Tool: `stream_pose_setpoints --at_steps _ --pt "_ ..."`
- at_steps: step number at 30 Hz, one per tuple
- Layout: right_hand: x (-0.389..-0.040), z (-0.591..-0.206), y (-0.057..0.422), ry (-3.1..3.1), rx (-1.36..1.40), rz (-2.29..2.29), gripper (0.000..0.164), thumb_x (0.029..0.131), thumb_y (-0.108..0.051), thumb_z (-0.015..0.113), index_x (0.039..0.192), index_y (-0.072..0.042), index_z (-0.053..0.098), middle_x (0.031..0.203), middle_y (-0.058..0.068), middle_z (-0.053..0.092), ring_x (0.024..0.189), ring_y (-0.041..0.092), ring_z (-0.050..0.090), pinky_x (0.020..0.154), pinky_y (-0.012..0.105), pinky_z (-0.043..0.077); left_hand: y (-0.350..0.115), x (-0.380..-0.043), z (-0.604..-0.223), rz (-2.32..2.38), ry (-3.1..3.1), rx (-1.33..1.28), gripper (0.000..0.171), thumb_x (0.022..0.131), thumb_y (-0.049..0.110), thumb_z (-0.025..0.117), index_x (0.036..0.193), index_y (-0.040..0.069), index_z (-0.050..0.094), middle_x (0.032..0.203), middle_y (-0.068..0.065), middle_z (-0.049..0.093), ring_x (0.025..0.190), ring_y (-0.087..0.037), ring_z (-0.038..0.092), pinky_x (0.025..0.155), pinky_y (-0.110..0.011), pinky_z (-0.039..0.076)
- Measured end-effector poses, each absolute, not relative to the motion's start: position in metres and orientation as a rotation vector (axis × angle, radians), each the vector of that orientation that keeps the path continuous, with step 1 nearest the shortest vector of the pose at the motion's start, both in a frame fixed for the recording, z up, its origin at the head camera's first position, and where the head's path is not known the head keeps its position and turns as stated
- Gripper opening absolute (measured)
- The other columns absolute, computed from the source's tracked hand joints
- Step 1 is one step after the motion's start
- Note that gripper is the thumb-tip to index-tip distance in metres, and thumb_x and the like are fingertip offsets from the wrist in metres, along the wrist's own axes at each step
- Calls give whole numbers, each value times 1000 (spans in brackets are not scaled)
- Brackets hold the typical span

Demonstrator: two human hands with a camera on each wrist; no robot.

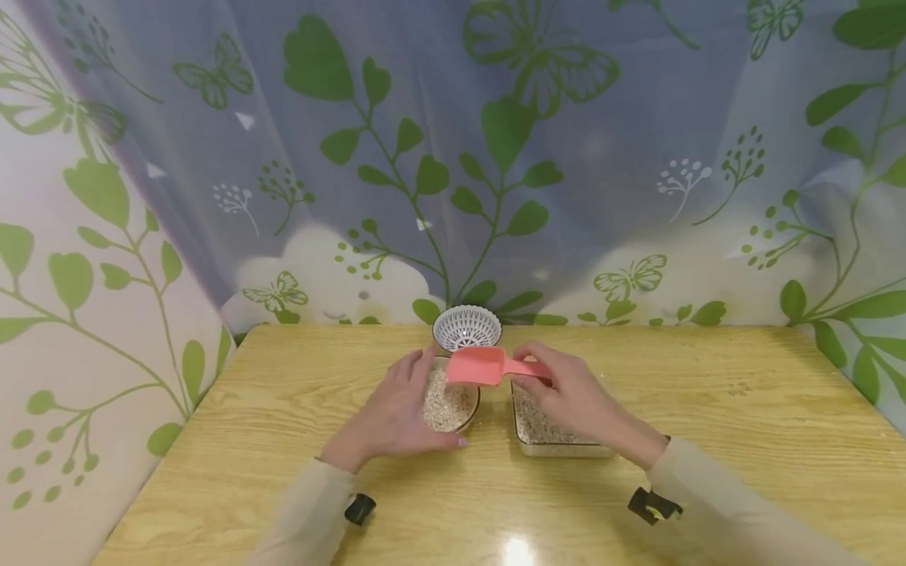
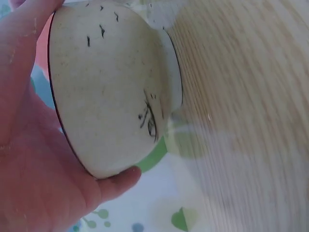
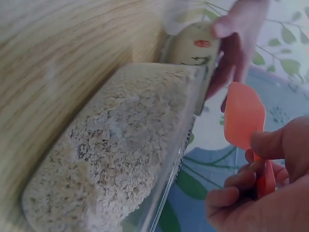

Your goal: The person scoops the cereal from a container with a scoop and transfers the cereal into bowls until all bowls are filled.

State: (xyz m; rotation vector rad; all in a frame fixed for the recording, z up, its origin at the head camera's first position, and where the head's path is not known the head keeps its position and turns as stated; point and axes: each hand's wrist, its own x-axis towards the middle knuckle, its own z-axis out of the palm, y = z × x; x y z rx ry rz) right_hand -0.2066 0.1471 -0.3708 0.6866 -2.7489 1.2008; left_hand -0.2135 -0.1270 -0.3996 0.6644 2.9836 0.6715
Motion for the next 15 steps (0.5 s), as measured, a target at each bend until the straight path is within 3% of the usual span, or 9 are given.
stream_pose_setpoints --at_steps 4,9,15 --pt "-204 -366 161 -2760 591 1345 18 100 -16 65 118 -15 63 64 -1 48 54 8 38 49 21 34 -121 -217 -401 619 3038 657 137 60 68 83 165 14 14 157 -24 38 142 -42 41 112 -57 45" --pt "-201 -360 182 -2732 514 1458 20 100 -16 66 119 -12 64 68 0 45 56 10 38 50 24 34 -117 -223 -404 567 3101 642 133 53 62 85 162 14 25 143 -26 46 128 -41 46 103 -53 49" --pt "-196 -357 215 -2715 484 1476 22 101 -16 65 122 -9 61 71 1 46 59 10 38 52 26 36 -121 -226 -401 544 3103 620 129 51 57 84 160 16 30 137 -26 49 124 -41 48 99 -53 51"
